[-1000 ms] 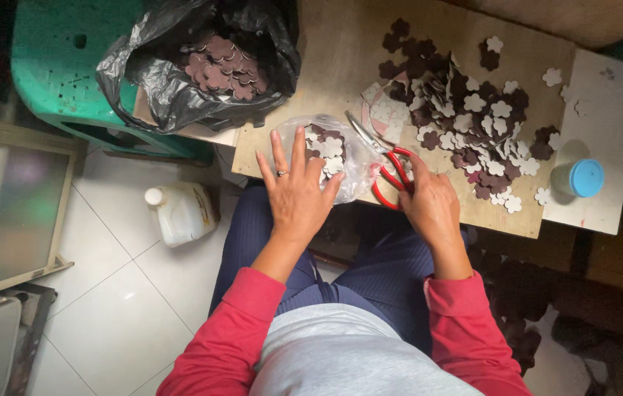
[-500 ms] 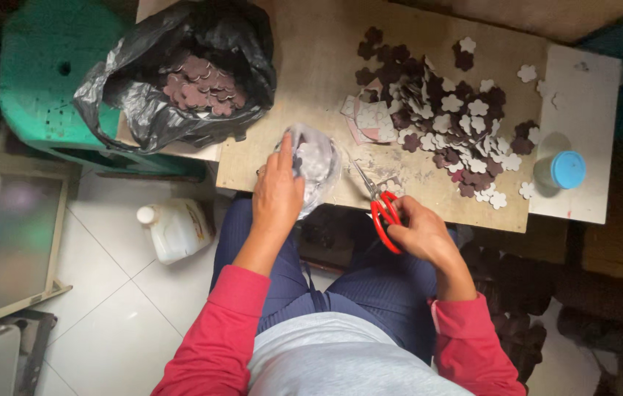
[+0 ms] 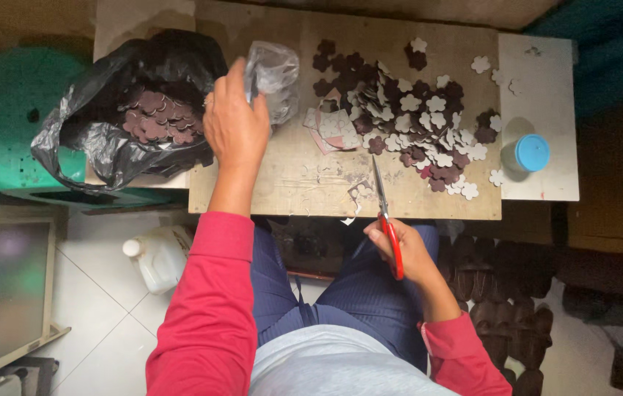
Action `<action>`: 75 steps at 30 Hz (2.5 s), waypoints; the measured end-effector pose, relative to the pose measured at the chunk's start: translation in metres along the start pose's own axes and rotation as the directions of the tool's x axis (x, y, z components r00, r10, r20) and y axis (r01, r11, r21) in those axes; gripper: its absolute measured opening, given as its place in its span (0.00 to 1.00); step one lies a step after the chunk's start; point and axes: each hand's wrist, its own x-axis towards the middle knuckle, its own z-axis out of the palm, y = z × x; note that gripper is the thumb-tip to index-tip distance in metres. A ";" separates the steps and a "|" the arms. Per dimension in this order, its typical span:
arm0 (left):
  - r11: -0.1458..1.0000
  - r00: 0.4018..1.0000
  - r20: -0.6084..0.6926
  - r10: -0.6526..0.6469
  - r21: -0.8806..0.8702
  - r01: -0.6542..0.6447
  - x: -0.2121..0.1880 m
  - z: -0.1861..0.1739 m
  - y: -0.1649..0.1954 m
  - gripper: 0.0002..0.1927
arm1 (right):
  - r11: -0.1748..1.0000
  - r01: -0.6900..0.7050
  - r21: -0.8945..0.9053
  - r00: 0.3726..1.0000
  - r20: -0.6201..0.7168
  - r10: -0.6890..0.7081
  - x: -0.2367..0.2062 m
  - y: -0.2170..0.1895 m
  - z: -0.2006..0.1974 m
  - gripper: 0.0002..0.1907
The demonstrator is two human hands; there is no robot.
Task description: The person sits on the floor and uses red-handled scissors to cut flower-shaped pieces from a sheet of material. They trim the edges of the cutouts and place the finished pieces into a plastic bag.
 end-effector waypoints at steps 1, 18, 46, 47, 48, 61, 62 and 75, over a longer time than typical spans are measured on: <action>0.988 0.993 -0.105 0.048 0.150 -0.031 0.002 0.002 0.001 0.35 | 1.000 0.005 0.014 1.000 -0.008 -0.005 -0.001 0.000 0.003 0.13; 0.909 0.901 0.169 0.399 0.055 -0.413 -0.095 0.086 0.046 0.24 | 0.984 0.017 0.179 0.999 -0.048 -0.009 -0.016 0.029 0.006 0.12; 0.941 0.987 0.130 0.094 -0.336 -0.045 -0.108 0.050 0.027 0.10 | 0.970 -0.083 0.228 0.996 0.030 0.078 -0.028 0.031 0.021 0.16; 0.896 0.981 0.189 -0.045 -0.427 0.123 -0.100 0.049 0.026 0.11 | 0.972 -0.085 0.221 0.996 0.041 0.078 -0.028 0.030 0.022 0.16; 0.815 0.949 0.264 -0.174 -0.502 0.289 -0.095 0.047 0.025 0.13 | 0.967 -0.086 0.241 0.996 0.053 0.075 -0.028 0.030 0.023 0.17; 0.427 0.897 0.439 -0.042 -0.804 0.414 -0.133 0.009 0.029 0.15 | 0.979 0.160 0.129 0.919 0.342 -0.196 -0.041 -0.002 0.041 0.28; 0.441 0.924 0.381 -0.033 -0.824 0.355 -0.140 0.000 0.033 0.12 | 0.982 0.151 0.117 0.913 0.363 -0.184 -0.044 -0.007 0.043 0.28; 0.500 0.928 0.353 -0.116 -0.787 0.362 -0.180 -0.057 0.043 0.27 | 0.960 0.254 -0.117 0.927 0.314 -0.207 -0.065 -0.052 0.068 0.23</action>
